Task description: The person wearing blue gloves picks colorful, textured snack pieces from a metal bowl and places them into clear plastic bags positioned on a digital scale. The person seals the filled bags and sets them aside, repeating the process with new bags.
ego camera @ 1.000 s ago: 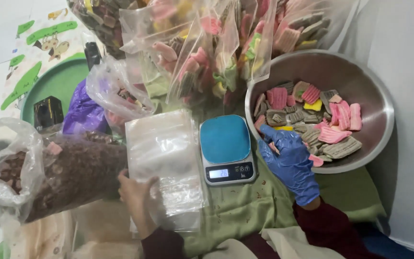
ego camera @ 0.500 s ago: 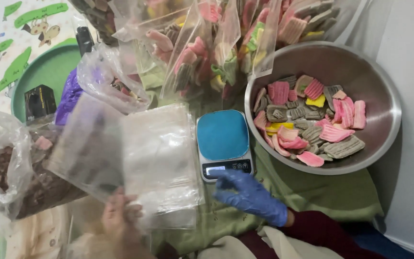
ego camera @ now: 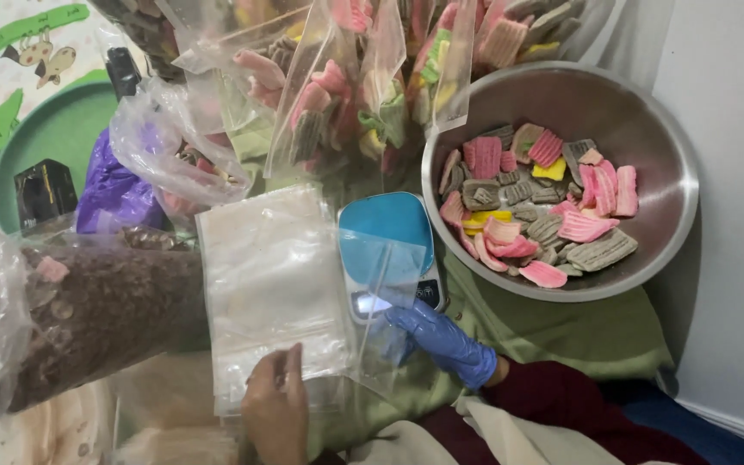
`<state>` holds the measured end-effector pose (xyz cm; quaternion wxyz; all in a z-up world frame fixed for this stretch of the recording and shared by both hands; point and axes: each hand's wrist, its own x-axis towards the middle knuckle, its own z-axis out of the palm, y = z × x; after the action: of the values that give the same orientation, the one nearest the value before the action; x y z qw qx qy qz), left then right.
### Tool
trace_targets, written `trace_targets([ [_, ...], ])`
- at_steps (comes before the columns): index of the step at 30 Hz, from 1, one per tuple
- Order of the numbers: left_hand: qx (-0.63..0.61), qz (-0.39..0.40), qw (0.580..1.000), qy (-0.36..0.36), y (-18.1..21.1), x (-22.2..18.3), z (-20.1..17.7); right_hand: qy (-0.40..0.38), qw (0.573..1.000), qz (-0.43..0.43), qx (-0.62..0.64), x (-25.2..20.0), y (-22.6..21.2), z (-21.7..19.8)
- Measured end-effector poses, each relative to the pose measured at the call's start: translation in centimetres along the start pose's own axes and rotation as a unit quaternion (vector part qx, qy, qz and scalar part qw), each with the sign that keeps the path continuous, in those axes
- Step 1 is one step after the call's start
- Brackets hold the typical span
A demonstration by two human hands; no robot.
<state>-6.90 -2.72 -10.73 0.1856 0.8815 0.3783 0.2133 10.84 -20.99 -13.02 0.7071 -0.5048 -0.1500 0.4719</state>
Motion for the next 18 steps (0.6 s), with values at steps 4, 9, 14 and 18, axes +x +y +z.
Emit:
trace_targets([
  [4,-0.184,0.107,0.973,-0.091,4.1,0.6,1.0,-0.012,0.999,0.039,0.001,0.5,-0.2,0.9],
  [9,-0.178,0.177,0.947,-0.2,7.9,1.2,2.8,-0.221,0.914,-0.214,0.264,12.9,32.8,-14.4],
  [14,-0.185,0.142,0.947,-0.223,8.1,1.6,3.6,-0.065,0.98,-0.16,-0.098,0.9,4.9,-2.7],
  [18,-0.247,0.102,0.93,-0.254,7.3,2.1,3.7,-0.061,0.974,-0.17,-0.14,0.4,3.2,-2.1],
])
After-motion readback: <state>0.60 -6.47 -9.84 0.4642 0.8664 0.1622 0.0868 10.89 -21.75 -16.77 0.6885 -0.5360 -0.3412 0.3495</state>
